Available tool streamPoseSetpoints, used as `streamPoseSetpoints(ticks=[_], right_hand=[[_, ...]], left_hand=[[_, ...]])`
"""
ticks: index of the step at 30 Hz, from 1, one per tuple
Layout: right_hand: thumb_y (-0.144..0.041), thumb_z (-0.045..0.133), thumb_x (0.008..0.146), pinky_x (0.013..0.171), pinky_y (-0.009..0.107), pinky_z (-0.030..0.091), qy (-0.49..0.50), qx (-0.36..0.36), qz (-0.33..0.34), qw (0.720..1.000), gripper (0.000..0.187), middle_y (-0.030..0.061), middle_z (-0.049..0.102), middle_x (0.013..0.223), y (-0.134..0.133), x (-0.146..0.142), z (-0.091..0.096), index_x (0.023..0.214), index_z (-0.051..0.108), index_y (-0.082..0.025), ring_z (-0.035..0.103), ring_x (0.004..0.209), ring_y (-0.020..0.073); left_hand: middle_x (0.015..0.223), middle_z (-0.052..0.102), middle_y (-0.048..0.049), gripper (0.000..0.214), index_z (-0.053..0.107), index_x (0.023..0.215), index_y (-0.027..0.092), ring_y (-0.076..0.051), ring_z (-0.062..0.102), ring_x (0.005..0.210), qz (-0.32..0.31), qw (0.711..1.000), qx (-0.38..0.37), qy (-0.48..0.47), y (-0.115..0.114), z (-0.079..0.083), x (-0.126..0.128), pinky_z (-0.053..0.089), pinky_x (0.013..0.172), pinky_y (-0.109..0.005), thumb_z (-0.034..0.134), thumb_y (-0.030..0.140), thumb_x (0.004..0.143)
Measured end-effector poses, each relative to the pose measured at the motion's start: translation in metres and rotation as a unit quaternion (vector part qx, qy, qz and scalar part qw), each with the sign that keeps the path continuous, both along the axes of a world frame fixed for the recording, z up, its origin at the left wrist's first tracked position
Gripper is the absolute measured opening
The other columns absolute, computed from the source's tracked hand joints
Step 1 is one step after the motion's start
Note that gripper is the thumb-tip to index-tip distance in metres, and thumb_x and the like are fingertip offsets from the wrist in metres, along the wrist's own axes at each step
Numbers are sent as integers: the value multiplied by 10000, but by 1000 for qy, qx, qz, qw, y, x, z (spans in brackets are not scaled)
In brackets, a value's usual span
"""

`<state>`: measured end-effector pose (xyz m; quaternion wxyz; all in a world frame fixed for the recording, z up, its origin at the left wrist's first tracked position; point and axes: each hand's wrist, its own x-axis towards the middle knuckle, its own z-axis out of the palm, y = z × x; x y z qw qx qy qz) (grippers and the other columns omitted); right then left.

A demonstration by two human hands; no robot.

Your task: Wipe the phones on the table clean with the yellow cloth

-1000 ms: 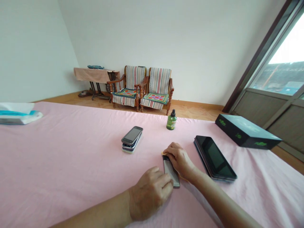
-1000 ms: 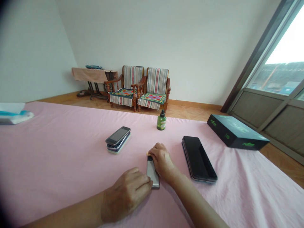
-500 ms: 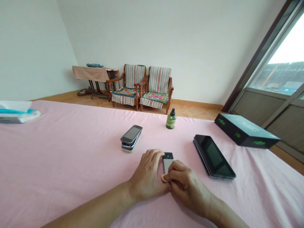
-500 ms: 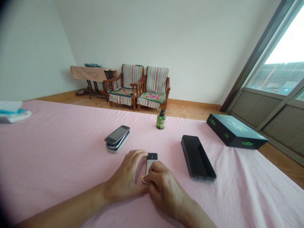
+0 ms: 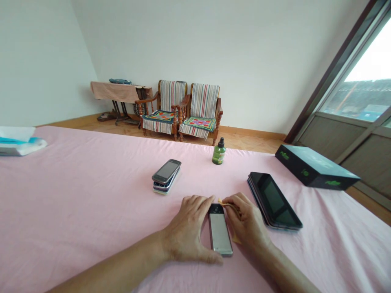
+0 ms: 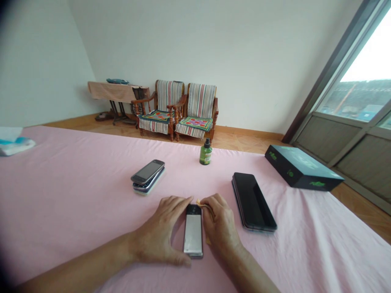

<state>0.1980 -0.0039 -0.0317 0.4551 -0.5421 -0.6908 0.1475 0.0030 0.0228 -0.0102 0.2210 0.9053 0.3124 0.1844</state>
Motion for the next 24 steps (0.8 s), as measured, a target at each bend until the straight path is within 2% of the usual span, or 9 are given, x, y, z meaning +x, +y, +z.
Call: streamPoseSetpoints(ticks=[4, 8, 14, 20, 24], right_hand=[[-134, 487, 905, 685, 292, 451, -23, -40, 57, 997, 193, 44, 584, 811, -2, -2, 1, 836, 659, -187, 580, 768, 176], [-111, 464, 908, 695, 307, 447, -69, -28, 84, 994, 208, 57, 558, 832, -3, 0, 5, 856, 656, -174, 558, 794, 187], [-63, 448, 899, 699, 321, 443, -113, -37, 113, 986, 225, 70, 547, 850, -9, -1, 11, 867, 652, -151, 540, 810, 196], [-67, 444, 913, 714, 319, 457, -100, -18, 91, 991, 241, 75, 554, 875, -2, -4, 6, 937, 665, -161, 530, 833, 199], [-45, 452, 885, 712, 327, 457, -120, -13, 86, 989, 234, 71, 552, 857, -4, -4, 7, 908, 656, -157, 529, 820, 200]], left_hand=[[1281, 517, -134, 1004, 427, 1337, 168, -352, 462, 1147, 9, 1000, 5, 3, 0, 2, 2, 313, 1028, -505, 784, 640, 527], [1217, 535, -119, 931, 492, 1251, 189, -351, 472, 1100, 20, 1000, 0, 9, 0, 3, 3, 342, 988, -508, 787, 661, 504], [1203, 518, -113, 916, 490, 1232, 185, -336, 461, 1084, 17, 1000, -8, 5, 1, 2, 2, 360, 975, -493, 802, 647, 504], [1171, 518, -105, 866, 500, 1200, 184, -330, 462, 1068, 10, 1000, -8, 2, 2, 2, 3, 371, 960, -495, 799, 632, 522], [1165, 515, -102, 859, 502, 1189, 195, -332, 464, 1066, 12, 1000, -8, -6, 1, 2, 2, 382, 952, -496, 798, 639, 517]])
